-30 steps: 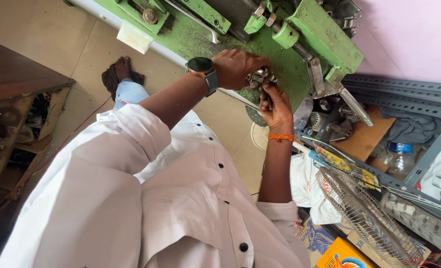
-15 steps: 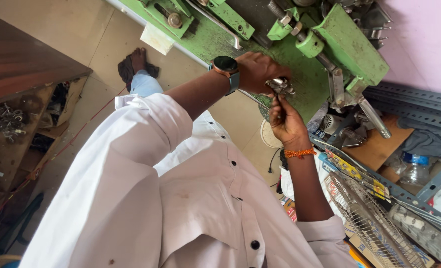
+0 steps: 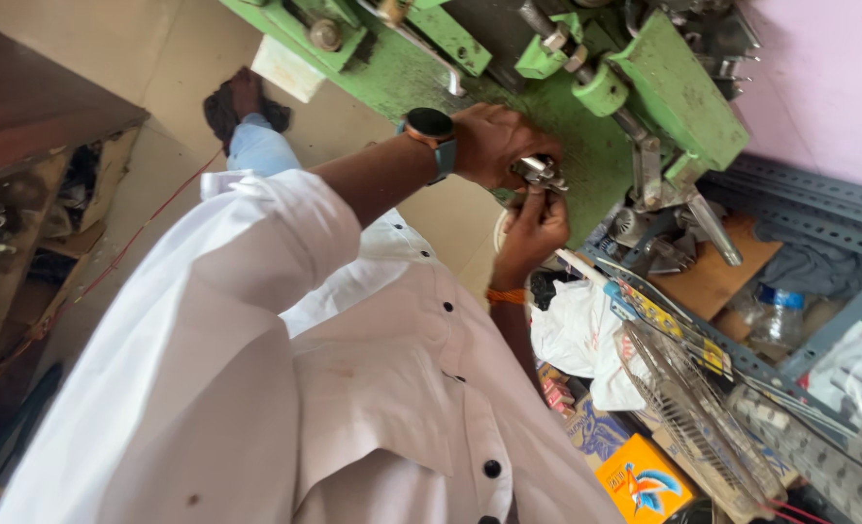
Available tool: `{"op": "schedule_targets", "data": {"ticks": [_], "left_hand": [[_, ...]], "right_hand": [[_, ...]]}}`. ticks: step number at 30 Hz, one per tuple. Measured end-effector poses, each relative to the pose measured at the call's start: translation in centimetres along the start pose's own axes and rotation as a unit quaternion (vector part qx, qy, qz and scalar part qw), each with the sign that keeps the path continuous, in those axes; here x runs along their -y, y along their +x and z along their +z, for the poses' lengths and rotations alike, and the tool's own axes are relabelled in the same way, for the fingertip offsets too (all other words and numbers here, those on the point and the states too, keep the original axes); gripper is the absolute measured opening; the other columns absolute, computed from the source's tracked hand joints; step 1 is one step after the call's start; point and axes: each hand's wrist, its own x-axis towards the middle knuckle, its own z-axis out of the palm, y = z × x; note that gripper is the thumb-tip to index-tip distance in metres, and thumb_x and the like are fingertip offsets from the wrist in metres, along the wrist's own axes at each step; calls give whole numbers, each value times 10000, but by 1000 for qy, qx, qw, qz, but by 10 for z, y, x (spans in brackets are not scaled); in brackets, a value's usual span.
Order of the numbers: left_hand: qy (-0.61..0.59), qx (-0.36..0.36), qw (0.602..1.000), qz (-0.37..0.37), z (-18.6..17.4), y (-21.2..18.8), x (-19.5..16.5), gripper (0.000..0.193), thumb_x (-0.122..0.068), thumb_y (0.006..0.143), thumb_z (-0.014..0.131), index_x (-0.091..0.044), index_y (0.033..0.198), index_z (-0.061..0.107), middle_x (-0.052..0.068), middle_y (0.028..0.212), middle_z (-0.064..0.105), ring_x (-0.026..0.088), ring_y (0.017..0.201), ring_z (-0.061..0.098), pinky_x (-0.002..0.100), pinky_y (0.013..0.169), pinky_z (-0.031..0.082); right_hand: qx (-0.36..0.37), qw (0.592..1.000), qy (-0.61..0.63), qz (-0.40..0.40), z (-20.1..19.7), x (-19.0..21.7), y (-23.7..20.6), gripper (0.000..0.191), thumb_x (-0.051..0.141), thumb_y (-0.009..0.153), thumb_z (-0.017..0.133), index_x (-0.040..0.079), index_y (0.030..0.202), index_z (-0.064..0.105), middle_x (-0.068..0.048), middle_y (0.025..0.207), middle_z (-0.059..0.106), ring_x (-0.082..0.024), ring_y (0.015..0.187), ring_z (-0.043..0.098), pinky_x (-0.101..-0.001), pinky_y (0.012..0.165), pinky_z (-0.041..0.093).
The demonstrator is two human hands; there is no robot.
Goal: The person places small white insulating pieces into the slots of a motor stator on a workbench. They then move to a green press machine, position the stator, and use a metal tool to press the pieces into place.
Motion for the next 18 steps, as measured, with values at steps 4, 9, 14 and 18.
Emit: {"op": "schedule_targets", "data": {"ticks": [4, 9, 14, 18], "left_hand": [[6, -23, 1000, 7, -3, -4, -1, 598, -447, 793, 823, -230, 1314, 626, 99, 972, 759, 333, 897, 719, 484, 781, 552], [43, -39, 997, -42, 1, -8, -7, 647, -602, 836, 768, -210, 1328, 616, 124, 826, 743, 321, 697, 719, 455, 614, 558], [-59, -93, 990, -92, 17, -2, -10, 737, -670, 815, 768, -195, 1357, 613, 112, 732, 739, 276, 649, 727, 428, 605, 555], [-69, -164, 983, -52, 21, 12, 0, 636, -602, 754, 858, -173, 1198, 707, 70, 842, 772, 269, 748, 748, 445, 669, 564]], "right_hand": [[-42, 996, 26, -78, 20, -19, -8, 242, 211, 1096, 560, -28, 1078, 591, -46, 722, 624, -57, 500, 488, -228, 425, 401], [-144, 983, -82, -73, 40, -35, -14, 360, 227, 1137, 356, -15, 1343, 524, -28, 729, 591, -48, 494, 504, -211, 425, 416], [-101, 957, -158, -220, 16, -20, -13, 305, 257, 1113, 528, -1, 1268, 578, -157, 1058, 600, -211, 850, 622, -320, 648, 540], [-137, 890, -321, -293, 4, -6, -9, 320, 255, 1083, 633, -21, 1237, 683, -120, 1170, 624, -326, 1098, 596, -462, 900, 533]]}}
